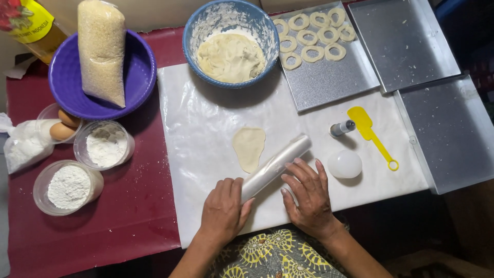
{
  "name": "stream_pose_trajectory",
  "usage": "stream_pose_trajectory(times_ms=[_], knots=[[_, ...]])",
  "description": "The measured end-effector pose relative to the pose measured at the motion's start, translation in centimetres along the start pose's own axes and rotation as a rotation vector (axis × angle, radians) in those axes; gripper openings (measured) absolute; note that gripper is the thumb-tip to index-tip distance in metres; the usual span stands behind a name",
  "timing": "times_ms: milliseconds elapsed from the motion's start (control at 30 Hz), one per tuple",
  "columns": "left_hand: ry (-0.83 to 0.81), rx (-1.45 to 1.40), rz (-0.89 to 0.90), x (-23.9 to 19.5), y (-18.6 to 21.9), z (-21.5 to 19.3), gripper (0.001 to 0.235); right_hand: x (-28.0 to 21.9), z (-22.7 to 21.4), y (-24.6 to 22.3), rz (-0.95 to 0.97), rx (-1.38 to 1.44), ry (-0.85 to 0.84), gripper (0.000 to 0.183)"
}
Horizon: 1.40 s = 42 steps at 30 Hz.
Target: Shaping and cutting dough into rings for pastries.
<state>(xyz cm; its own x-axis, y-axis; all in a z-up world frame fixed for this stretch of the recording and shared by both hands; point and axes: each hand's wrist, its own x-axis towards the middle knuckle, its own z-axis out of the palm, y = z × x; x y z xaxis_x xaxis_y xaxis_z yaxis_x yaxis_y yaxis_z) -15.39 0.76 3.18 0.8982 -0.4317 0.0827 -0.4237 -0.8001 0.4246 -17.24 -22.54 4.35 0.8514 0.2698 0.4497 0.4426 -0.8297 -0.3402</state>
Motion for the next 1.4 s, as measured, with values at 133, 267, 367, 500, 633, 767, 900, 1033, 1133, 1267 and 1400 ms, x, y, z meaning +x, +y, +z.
stream_pose_trajectory(times_ms=[133, 267, 367, 500, 633, 767, 900, 1033, 1133, 1267, 1400], knots=[[0.116, -0.031, -0.212, -3.9, -3.7, 0.4, 0.049, -0.1, -1.7, 2.1, 0.042, -0.021, 0.079, 0.027], [0.203, 0.039, -0.604, -7.3, -7.1, -0.1, 0.051, 0.5, -3.9, 6.6, 0.199, -0.156, 0.223, 0.028], [0.243, 0.121, -0.749, -7.9, -7.6, -1.7, 0.054, 1.8, -4.8, 9.9, 0.304, -0.217, 0.225, 0.039], [0.264, 0.160, -0.884, -8.3, -8.5, -2.0, 0.060, 3.6, -4.4, 12.7, 0.439, -0.097, 0.052, 0.058], [0.274, 0.133, -0.917, -7.7, -8.8, -2.3, 0.057, 3.3, -4.6, 14.9, 0.474, -0.113, 0.049, 0.053], [0.294, 0.178, -0.905, -7.0, -9.0, -2.1, 0.060, 1.3, -6.7, 15.4, 0.596, -0.154, -0.070, 0.045], [0.176, 0.131, -0.972, -5.6, -8.4, -4.0, 0.063, 3.2, -8.7, 9.9, 0.840, -0.255, -0.459, 0.065], [0.144, 0.142, -0.978, -5.3, -8.4, -4.7, 0.069, 1.3, -7.1, 8.9, 0.639, -0.211, -0.472, 0.081], [0.166, 0.179, -0.897, -5.5, -8.8, -4.3, 0.080, 2.2, -6.3, 7.8, 0.755, -0.164, -0.484, 0.078], [0.239, 0.182, -0.818, -5.1, -8.4, -4.2, 0.084, 4.8, -4.1, 6.7, 0.377, 0.100, -0.303, 0.073], [0.438, 0.231, -0.645, -4.9, -8.2, -3.1, 0.080, 8.9, -0.5, 4.9, 0.150, 0.256, -0.344, 0.073]])
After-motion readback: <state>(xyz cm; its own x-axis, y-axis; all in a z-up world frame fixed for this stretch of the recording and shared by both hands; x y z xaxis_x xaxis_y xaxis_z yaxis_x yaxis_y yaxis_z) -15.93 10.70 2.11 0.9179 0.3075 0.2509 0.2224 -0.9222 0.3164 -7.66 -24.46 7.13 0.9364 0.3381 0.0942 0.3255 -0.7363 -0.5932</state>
